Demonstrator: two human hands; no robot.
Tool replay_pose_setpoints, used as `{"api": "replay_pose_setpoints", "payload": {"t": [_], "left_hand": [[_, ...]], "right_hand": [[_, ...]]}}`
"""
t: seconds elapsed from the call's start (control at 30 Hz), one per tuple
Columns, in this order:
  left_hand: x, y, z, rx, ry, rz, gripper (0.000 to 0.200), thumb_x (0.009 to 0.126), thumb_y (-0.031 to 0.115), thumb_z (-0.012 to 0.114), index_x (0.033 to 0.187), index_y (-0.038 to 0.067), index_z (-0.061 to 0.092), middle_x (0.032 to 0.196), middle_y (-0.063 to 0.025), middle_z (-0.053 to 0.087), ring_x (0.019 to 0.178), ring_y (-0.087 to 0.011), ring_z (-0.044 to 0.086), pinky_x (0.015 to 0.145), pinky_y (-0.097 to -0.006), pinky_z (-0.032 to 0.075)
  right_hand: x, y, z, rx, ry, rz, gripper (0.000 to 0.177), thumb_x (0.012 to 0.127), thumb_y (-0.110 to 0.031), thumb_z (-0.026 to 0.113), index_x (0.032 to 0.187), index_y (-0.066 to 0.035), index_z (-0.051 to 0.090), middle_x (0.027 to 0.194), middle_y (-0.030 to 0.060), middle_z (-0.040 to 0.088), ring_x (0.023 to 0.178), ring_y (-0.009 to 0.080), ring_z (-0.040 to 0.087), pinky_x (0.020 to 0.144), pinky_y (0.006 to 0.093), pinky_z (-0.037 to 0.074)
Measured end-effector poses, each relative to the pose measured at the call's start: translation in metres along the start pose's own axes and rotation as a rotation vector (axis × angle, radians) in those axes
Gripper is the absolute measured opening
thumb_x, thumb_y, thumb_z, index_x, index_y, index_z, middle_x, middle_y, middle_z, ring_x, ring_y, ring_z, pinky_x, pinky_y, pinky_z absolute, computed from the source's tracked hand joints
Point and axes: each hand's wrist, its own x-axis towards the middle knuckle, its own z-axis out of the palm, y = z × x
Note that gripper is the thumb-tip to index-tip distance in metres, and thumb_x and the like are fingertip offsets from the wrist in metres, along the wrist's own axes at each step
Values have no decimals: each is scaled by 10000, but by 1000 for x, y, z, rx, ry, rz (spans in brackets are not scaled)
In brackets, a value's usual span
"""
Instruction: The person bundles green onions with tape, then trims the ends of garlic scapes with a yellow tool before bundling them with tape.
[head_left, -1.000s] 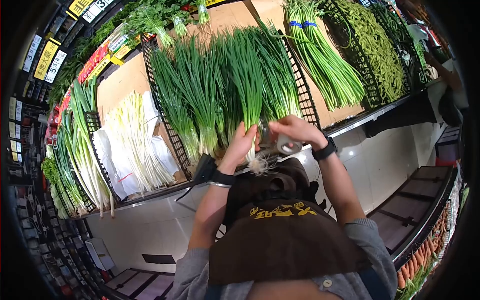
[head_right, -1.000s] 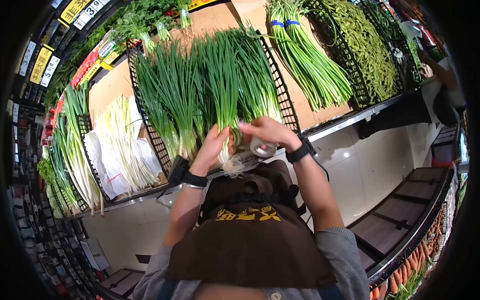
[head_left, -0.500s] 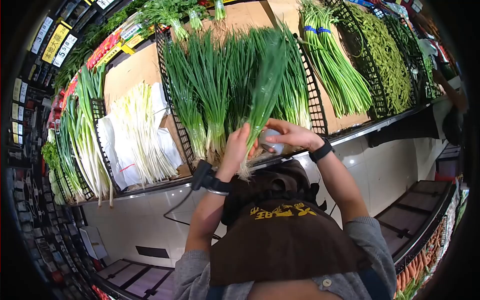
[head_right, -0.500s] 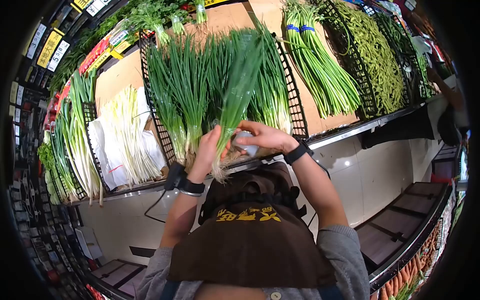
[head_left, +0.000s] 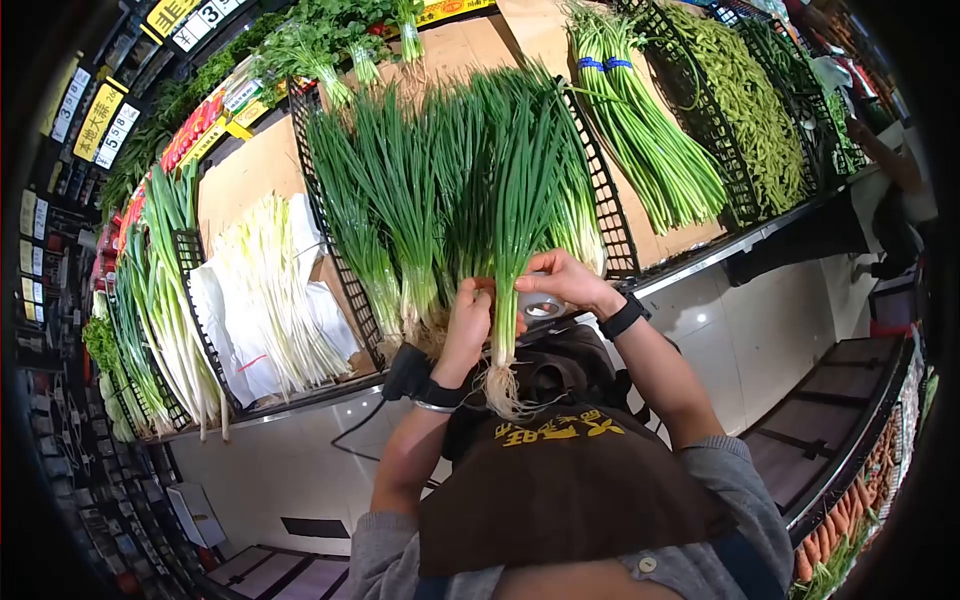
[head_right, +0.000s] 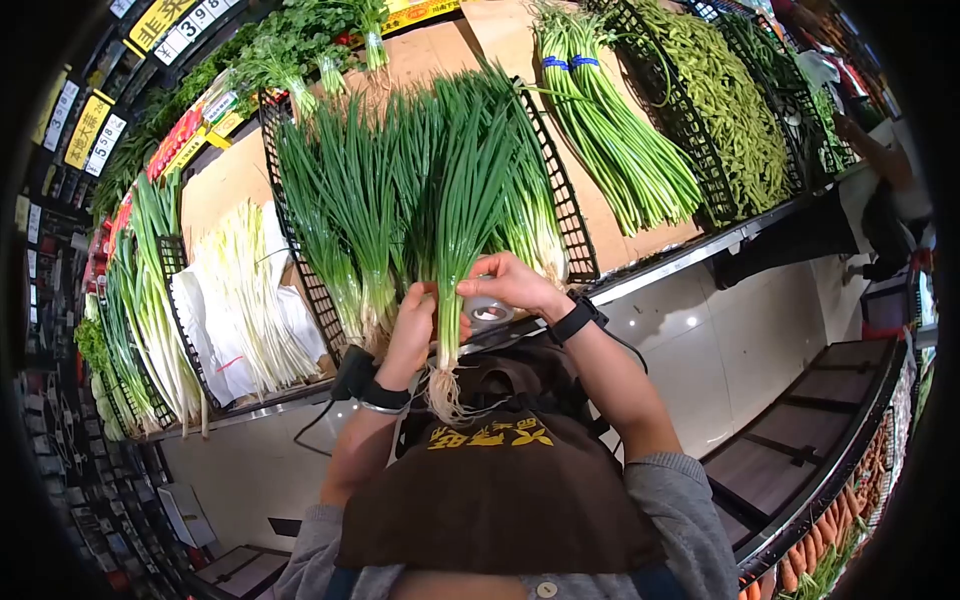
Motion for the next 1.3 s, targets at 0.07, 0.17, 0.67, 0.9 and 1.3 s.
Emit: {"api": "replay_pose_setpoints", "payload": {"t": [0.07, 0.17, 0.67, 0.9, 1.3], "left_hand": [[-7, 6, 4, -8, 21, 13, 281, 951, 271, 381, 1042, 13, 447, 700, -112, 599, 574, -185, 605, 480, -274, 489], [12, -44, -9, 511, -43, 229, 262, 910, 265, 510, 985, 18, 466, 699, -58, 544, 566, -133, 572, 479, -265, 481], [-9, 11, -16, -204, -641, -210, 400, 932, 394, 387, 988, 9, 481, 721, -95, 578, 646, -185, 606, 693, -321, 529], [-7, 1, 11, 487, -145, 195, 227, 895, 229, 549, 971, 30, 470, 692, 7, 499, 564, -72, 494, 509, -240, 440], [-13, 17, -6, 111, -508, 54, 301, 920, 308, 479, 938, 12, 529, 755, -48, 564, 686, -126, 559, 672, -278, 476]], "right_hand": [[5, 2, 1, -42, 44, 52, 224, 798, -215, 688, 713, -21, 616, 652, -2, 574, 566, 53, 502, 491, 225, 399], [13, 17, 7, -744, 271, -325, 294, 794, -300, 687, 715, -30, 603, 599, 18, 528, 536, 59, 480, 462, 204, 359], [-16, -5, -4, 46, -62, -106, 256, 816, -260, 666, 933, -32, 666, 744, -26, 621, 608, 22, 510, 508, 200, 415], [-15, -22, 9, -412, 147, -185, 292, 837, -291, 636, 795, -3, 621, 670, -11, 558, 520, 42, 449, 450, 211, 356], [-17, -32, 8, -282, -80, 36, 248, 811, -260, 668, 801, -13, 680, 722, 13, 609, 663, 44, 525, 577, 212, 415]]}}
